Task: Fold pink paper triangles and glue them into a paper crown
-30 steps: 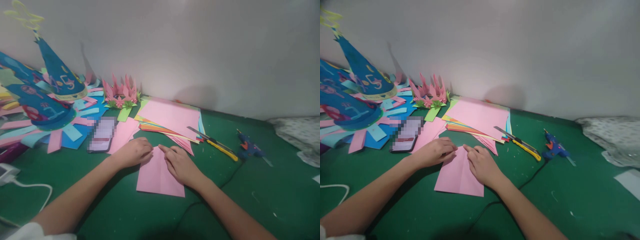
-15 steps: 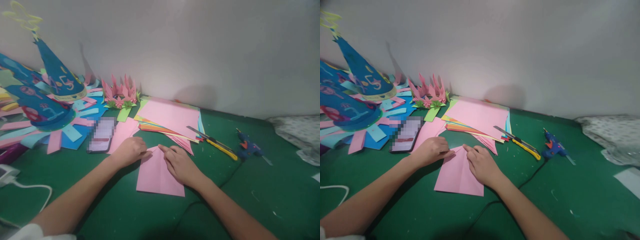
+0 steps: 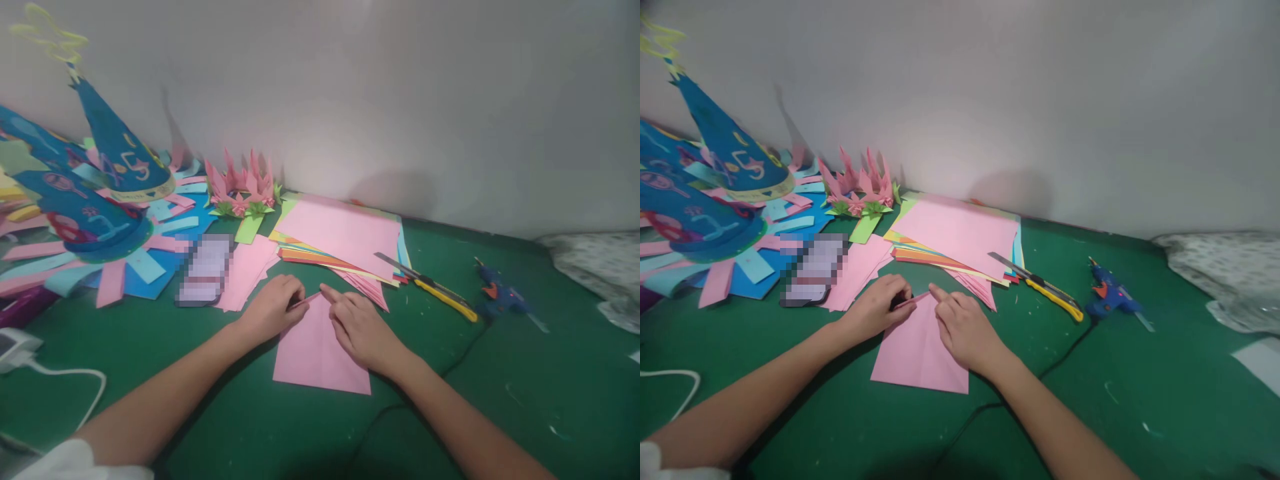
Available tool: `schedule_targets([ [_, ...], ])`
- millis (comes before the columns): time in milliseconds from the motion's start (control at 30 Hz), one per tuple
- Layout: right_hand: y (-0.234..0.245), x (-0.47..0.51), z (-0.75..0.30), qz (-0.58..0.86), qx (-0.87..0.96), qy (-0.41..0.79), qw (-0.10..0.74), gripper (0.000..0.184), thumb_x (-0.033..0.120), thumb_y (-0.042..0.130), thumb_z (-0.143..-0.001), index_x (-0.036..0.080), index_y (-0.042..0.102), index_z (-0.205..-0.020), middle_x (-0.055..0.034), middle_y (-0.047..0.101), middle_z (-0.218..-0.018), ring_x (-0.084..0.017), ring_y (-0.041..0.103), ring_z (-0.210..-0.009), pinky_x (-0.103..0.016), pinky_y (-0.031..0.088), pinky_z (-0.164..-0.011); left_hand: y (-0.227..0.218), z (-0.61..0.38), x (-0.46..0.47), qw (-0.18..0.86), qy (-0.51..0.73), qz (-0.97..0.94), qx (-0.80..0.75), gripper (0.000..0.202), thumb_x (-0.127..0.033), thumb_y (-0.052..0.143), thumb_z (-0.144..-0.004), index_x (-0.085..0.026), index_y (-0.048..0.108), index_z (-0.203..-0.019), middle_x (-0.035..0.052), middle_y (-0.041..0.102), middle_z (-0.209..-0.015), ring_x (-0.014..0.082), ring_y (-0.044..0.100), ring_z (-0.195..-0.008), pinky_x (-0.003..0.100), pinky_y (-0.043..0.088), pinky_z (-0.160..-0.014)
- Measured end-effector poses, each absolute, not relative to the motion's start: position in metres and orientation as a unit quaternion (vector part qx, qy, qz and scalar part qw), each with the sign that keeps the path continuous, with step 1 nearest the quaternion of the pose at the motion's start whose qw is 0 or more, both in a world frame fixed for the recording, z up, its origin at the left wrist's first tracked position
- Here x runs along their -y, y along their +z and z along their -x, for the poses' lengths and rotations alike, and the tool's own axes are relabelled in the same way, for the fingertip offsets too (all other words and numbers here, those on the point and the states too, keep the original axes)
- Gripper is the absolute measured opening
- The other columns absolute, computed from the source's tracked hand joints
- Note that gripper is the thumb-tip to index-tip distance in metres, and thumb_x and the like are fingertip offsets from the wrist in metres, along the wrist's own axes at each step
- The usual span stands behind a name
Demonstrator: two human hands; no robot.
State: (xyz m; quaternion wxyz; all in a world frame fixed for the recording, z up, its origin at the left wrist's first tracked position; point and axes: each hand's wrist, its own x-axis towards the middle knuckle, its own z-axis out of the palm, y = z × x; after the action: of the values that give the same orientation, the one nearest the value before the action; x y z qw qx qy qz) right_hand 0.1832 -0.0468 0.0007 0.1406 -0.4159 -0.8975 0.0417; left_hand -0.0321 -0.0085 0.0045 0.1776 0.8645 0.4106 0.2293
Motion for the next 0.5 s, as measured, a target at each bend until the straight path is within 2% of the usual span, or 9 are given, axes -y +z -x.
schedule_targets([
  [167, 0.0015, 0.0471, -0.1833, 0.416, 0.897, 0.046, 0.143, 0.013, 0.012, 0.04, -0.088, 0.019, 0.051, -0.087, -0.0072, 0.042, -0.141, -0.023, 0.048, -0.095, -0.041, 0.043, -0.079, 0.0069, 0.0257, 0.0124, 0.237, 0.279, -0.867, -0.338, 0.012, -0.004, 0.048, -0.078, -0.016, 0.05, -0.078, 0.0038, 0.055, -0.081, 0.0158, 0.052, -0.08, 0.028, 0.043, -0.073],
  [300, 0.0014, 0.0477, -0.1835, 0.419, 0.895, 0.052, 0.144, 0.013, 0.013, 0.04, -0.088, 0.019, 0.052, -0.089, -0.0082, 0.044, -0.14, -0.023, 0.049, -0.097, -0.041, 0.042, -0.08, 0.002, 0.0261, 0.0117, 0.233, 0.284, -0.885, -0.287, 0.017, -0.003, 0.047, -0.079, -0.017, 0.055, -0.085, 0.006, 0.061, -0.093, 0.0171, 0.055, -0.096, 0.032, 0.044, -0.087],
  [433, 0.0007, 0.0476, -0.1836, 0.42, 0.894, 0.055, 0.147, 0.014, 0.015, 0.04, -0.09, 0.018, 0.053, -0.09, -0.0093, 0.048, -0.136, -0.023, 0.049, -0.099, -0.042, 0.043, -0.082, 0.0027, 0.0286, 0.0113, 0.218, 0.267, -0.902, -0.259, 0.01, -0.019, 0.057, -0.082, -0.015, 0.059, -0.091, 0.009, 0.063, -0.098, 0.0193, 0.056, -0.097, 0.033, 0.045, -0.087],
  [500, 0.0004, 0.0472, -0.1838, 0.417, 0.895, 0.057, 0.148, 0.014, 0.014, 0.04, -0.089, 0.017, 0.054, -0.092, -0.0095, 0.051, -0.133, -0.023, 0.049, -0.099, -0.042, 0.043, -0.083, 0.0066, 0.0296, 0.0114, 0.217, 0.249, -0.911, -0.248, 0.021, -0.032, 0.062, -0.081, -0.013, 0.061, -0.09, 0.01, 0.064, -0.096, 0.0205, 0.057, -0.094, 0.034, 0.045, -0.085],
])
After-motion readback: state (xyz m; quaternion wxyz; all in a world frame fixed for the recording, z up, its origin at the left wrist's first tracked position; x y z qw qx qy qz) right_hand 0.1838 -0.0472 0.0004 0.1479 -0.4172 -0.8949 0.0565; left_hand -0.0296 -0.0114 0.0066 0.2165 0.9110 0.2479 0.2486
